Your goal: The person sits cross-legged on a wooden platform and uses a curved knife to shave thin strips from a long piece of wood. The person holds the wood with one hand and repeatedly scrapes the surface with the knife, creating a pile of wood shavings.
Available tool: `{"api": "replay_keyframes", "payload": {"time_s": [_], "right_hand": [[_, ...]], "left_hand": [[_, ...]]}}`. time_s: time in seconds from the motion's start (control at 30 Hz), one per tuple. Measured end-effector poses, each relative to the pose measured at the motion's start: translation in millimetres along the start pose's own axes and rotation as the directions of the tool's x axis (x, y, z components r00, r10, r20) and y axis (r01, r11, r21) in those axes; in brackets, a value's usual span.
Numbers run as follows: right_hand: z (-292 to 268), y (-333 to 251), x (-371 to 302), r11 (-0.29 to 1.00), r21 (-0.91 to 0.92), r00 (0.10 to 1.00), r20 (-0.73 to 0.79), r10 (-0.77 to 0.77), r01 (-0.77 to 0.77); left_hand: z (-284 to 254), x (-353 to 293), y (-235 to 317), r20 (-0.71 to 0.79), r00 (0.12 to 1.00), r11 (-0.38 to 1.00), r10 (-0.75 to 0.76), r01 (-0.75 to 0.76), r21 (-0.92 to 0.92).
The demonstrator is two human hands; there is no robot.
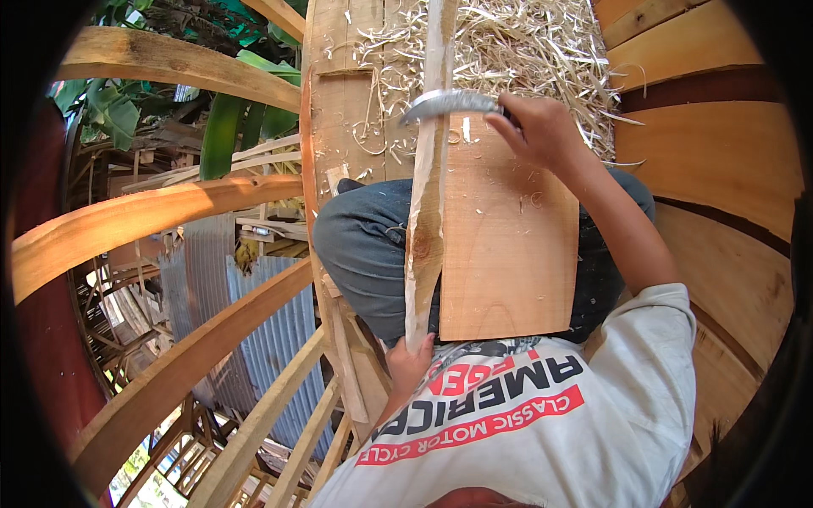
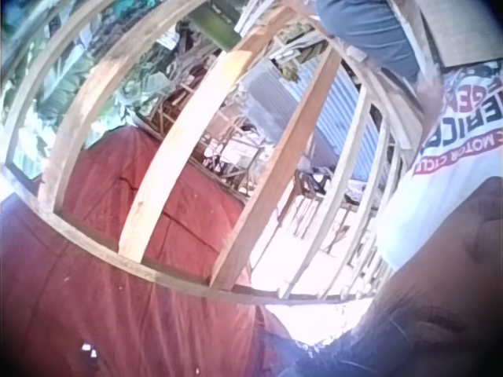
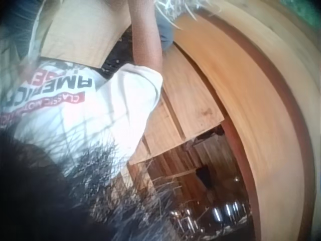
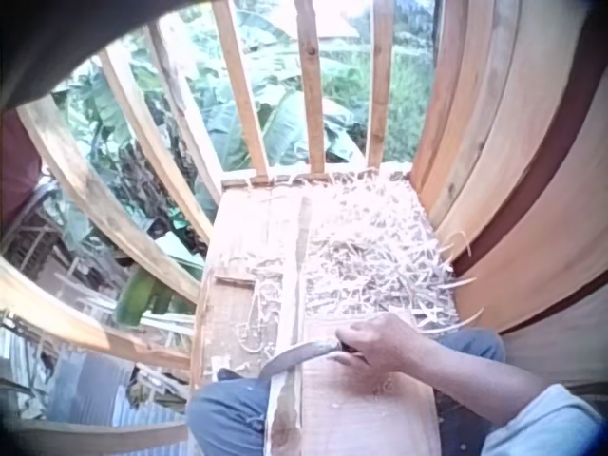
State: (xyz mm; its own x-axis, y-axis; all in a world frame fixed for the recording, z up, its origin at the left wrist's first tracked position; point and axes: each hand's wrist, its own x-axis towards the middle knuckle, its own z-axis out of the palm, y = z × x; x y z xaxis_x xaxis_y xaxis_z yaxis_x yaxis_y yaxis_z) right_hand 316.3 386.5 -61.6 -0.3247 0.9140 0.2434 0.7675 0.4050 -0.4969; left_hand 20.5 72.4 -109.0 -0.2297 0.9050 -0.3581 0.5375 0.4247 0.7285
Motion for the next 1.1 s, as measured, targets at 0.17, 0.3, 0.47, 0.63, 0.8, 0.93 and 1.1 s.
{"api": "replay_keyframes", "payload": {"time_s": [0.17,0.3,0.47,0.63,0.8,0.93,1.1], "right_hand": [[5,17,10,0.908,0.213,0.925,-0.041,0.378,-0.361],[-2,31,4,0.869,0.319,0.872,-0.193,0.451,-0.378],[9,1,-28,0.830,0.425,0.892,-0.101,0.440,-0.361],[8,-6,-54,0.721,0.566,0.841,-0.087,0.535,-0.400],[-3,-12,-83,0.670,0.647,0.831,-0.098,0.548,-0.365],[-7,-13,-100,0.708,0.618,0.866,-0.083,0.493,-0.343],[-21,-24,-107,0.769,0.540,0.906,-0.027,0.423,-0.343]], "left_hand": [[1,-3,-10,0.016,1.000,0.999,-0.019,0.018,0.030],[-2,-2,0,0.021,0.999,0.998,-0.036,0.036,-0.041],[-4,-4,8,0.048,0.997,0.996,-0.052,0.056,-0.076],[-16,-19,0,0.007,0.999,0.999,-0.043,0.043,-0.025],[-32,-18,27,-0.029,0.994,0.994,-0.103,0.104,0.036],[-34,-18,41,0.053,0.998,0.995,-0.015,0.010,0.100],[-29,-20,45,0.080,0.996,0.988,0.050,-0.060,0.139]]}}
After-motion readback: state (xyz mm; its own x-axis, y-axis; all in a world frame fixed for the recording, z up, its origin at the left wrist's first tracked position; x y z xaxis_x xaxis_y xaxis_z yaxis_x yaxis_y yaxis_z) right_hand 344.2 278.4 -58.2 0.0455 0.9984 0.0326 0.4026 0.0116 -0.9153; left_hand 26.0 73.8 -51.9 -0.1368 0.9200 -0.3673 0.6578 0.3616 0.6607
